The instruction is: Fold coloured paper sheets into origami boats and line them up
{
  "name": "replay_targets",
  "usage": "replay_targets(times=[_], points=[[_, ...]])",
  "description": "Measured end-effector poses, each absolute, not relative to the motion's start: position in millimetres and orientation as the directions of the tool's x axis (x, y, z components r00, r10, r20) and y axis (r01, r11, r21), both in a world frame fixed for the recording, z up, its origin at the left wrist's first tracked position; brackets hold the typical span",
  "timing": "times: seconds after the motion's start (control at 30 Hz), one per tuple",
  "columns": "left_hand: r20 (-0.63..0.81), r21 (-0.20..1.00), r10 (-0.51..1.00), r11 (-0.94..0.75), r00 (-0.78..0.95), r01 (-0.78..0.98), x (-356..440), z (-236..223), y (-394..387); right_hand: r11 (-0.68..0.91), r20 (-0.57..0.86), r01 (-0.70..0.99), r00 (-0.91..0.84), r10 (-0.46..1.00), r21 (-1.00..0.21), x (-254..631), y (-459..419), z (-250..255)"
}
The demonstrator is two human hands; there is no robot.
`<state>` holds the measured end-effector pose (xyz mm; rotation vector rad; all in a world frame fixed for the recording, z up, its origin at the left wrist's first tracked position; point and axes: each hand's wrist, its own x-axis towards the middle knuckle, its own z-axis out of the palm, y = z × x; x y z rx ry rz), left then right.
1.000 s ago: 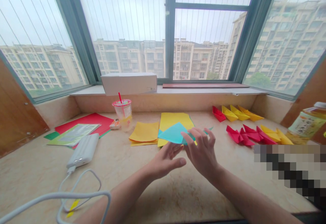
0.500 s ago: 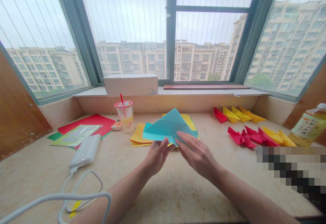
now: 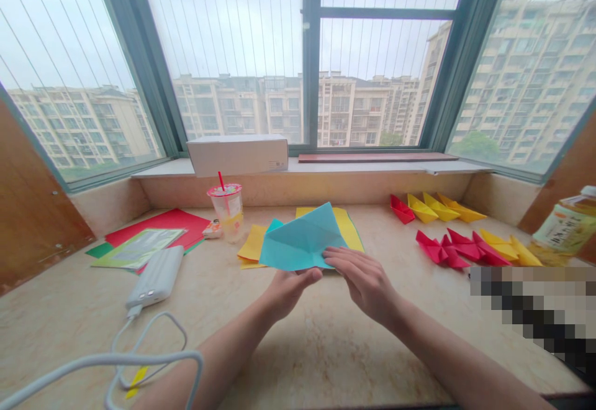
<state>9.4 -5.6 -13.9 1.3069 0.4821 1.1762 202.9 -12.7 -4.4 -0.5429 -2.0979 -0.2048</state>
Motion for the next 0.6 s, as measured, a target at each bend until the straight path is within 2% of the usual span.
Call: replay_targets(times=[0.1, 0.2, 0.33, 0.43, 0.6], points=[[0.322, 0.935, 0.843, -0.21, 0.431, -0.287, 7.3, -11.8, -7.5, 0.891, 0.841, 0.442, -0.44, 0.315, -0.103, 204.2, -13.0, -3.6], [0.326, 0.941, 0.874, -0.263, 0.359, -0.213, 6.0, -10.3, -7.1, 0.91, 0.814, 0.405, -0.499, 0.299, -0.085, 205.7, -13.0, -0.9], [0.33, 0.922, 0.918, -0.262, 0.223, -0.285, 6.7, -16.7, -1.0, 0.917, 0.805, 0.392, -0.518, 0.289, -0.077, 204.7, -13.5, -0.6], [0.268, 0.902, 0.953, -0.196, 0.142, -0.384, 9.5, -20.9, 1.9, 0.88, 0.859, 0.457, -0.391, 0.331, -0.131, 201.9, -14.5, -4.4], [0.177, 0.852, 0.979, -0.102, 0.098, -0.513, 16.1, -15.1, -2.4, 0.79, 0.897, 0.531, -0.116, 0.427, -0.307, 201.0, -13.2, -7.5]])
